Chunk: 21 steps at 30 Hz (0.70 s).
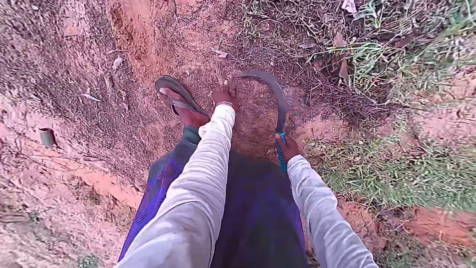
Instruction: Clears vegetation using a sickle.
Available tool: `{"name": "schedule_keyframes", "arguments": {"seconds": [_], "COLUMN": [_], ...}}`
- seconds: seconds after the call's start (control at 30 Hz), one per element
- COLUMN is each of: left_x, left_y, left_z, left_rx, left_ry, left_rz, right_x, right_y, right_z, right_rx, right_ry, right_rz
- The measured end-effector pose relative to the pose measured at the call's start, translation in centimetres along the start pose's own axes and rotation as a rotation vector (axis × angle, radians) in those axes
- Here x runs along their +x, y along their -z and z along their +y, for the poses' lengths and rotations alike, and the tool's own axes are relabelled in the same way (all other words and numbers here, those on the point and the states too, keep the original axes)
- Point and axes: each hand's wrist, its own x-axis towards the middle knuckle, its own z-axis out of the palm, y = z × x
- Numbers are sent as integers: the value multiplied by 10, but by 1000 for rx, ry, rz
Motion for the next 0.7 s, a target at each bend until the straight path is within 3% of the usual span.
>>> {"name": "schedule_keyframes", "arguments": {"seconds": [0.1,0.23,0.33,0.47,0.57,0.7], "left_x": [7,29,39,20,11,25], "left_y": [-1,18,42,61,49,13], "left_z": [2,17,29,34,23,-5], "left_rx": [-51,78,169,251,211,414], "left_ry": [7,17,-39,-75,1,-104], "left_rz": [-9,69,78,53,38,-42], "right_x": [37,5,-53,-121,-128,-111], "right_y": [0,10,22,24,24,23], "right_z": [-18,14,60,91,84,76], "right_rx": [-393,-611,-570,-404,-182,-33], "right_ry": [-7,-50,-103,90,83,60], "right_rz": [-53,-31,20,201,291,360]}}
